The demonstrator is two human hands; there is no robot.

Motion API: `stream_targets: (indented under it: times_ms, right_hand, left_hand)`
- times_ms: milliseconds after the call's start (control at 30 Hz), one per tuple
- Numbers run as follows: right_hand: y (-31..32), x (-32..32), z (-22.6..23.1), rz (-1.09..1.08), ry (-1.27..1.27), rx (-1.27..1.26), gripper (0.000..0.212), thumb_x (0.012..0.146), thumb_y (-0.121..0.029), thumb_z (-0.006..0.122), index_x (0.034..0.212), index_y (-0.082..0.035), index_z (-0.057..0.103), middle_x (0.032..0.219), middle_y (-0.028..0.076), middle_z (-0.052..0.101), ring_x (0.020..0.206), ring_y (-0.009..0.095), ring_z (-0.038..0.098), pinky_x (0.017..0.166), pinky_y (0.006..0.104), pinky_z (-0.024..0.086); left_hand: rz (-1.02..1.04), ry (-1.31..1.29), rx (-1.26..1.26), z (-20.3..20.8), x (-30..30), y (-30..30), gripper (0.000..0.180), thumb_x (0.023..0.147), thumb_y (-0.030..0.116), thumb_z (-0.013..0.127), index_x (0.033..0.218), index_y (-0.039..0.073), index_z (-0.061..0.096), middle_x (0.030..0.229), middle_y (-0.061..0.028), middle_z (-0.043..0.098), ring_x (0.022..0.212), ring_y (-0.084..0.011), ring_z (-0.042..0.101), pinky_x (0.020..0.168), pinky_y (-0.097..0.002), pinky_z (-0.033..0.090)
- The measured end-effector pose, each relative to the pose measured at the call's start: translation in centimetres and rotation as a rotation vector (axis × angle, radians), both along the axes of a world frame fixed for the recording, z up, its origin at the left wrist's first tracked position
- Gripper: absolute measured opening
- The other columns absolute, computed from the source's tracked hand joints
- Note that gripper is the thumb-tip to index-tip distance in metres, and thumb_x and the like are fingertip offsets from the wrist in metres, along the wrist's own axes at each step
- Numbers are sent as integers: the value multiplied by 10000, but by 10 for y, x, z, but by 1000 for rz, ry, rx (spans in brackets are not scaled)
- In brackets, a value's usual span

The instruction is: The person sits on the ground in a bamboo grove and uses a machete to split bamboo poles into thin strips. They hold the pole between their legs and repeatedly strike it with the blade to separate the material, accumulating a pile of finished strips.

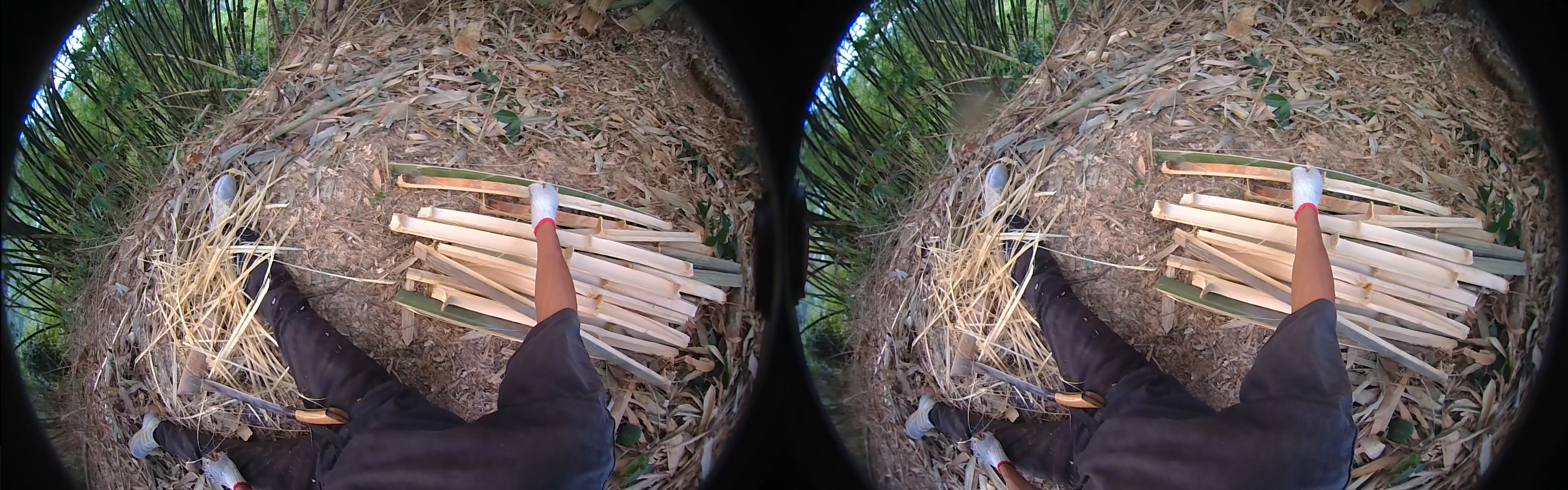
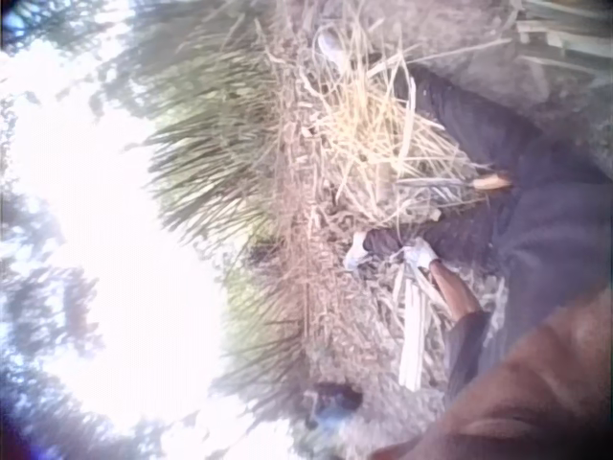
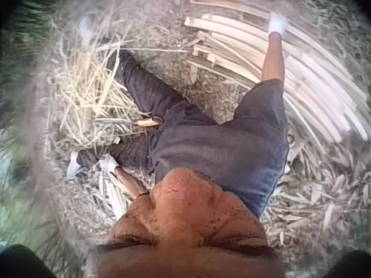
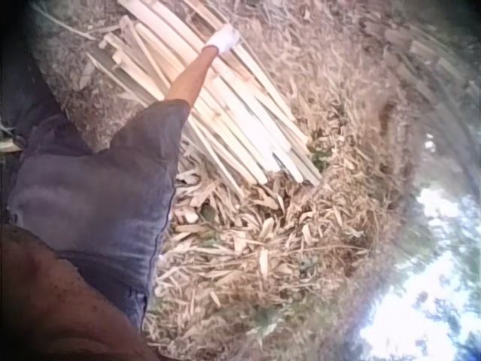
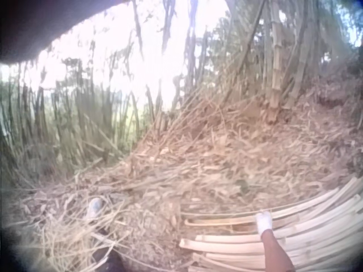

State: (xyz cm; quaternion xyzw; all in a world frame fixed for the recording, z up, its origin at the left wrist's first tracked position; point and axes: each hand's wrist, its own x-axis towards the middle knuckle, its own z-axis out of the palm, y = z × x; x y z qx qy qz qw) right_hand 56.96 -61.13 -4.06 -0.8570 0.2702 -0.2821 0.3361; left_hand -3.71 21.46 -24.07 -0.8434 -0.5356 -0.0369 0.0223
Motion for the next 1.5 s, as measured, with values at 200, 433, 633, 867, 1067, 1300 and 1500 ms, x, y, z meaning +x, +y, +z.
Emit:
stream_targets:
  times_ms: [200,433,633,867,1067,1300,1500]
  right_hand:
    - [-81,21,-62,-188,-101,61,371,821,-269,577,881,88,664,802,214,693,773,388,657,712,469,486]
    - [-79,28,-62,-202,-220,498,347,852,-262,583,918,63,685,852,158,700,741,272,651,673,417,508]
    - [-49,35,-49,-227,-373,933,462,879,-315,579,1275,-77,550,1147,150,606,905,342,606,766,542,488]
    - [-106,29,-71,-216,-449,1167,487,967,-377,529,1408,-178,463,1379,111,487,1217,392,491,1017,635,400]
    - [-90,25,-58,-148,-703,1190,476,933,-387,556,1333,-134,507,1315,119,551,1122,337,571,951,587,449]
    - [-8,9,16,-65,-831,1259,833,826,-381,714,1520,-113,340,1550,111,353,1389,311,350,1157,533,233]
    - [-4,2,30,312,-913,1398,450,743,-127,620,1176,-56,521,950,148,594,852,336,604,919,587,508]
  left_hand:
    - [1,-32,-87,8,17,-16,262,859,251,618,973,19,660,975,-223,652,909,-414,622,775,-513,465]
    - [9,-29,-143,10,16,-19,277,864,237,621,1016,10,669,1009,-242,663,937,-411,630,804,-496,476]
    - [-62,-57,-52,-5,-6,-18,301,880,234,627,1054,-9,669,1024,-233,674,958,-429,618,831,-484,488]
    - [-246,111,11,8,12,-20,347,922,323,617,1042,-2,639,891,-153,661,750,-309,620,650,-420,499]
    - [-118,178,-182,34,28,-38,515,935,465,586,1028,-40,635,974,-215,662,821,-377,636,719,-479,530]
    - [-188,156,117,13,7,-22,549,928,484,595,1014,-56,636,1043,-260,636,965,-436,591,862,-494,491]
    - [-401,197,209,-20,-23,16,518,934,446,603,1007,-66,626,1061,-284,627,1072,-465,547,965,-510,424]
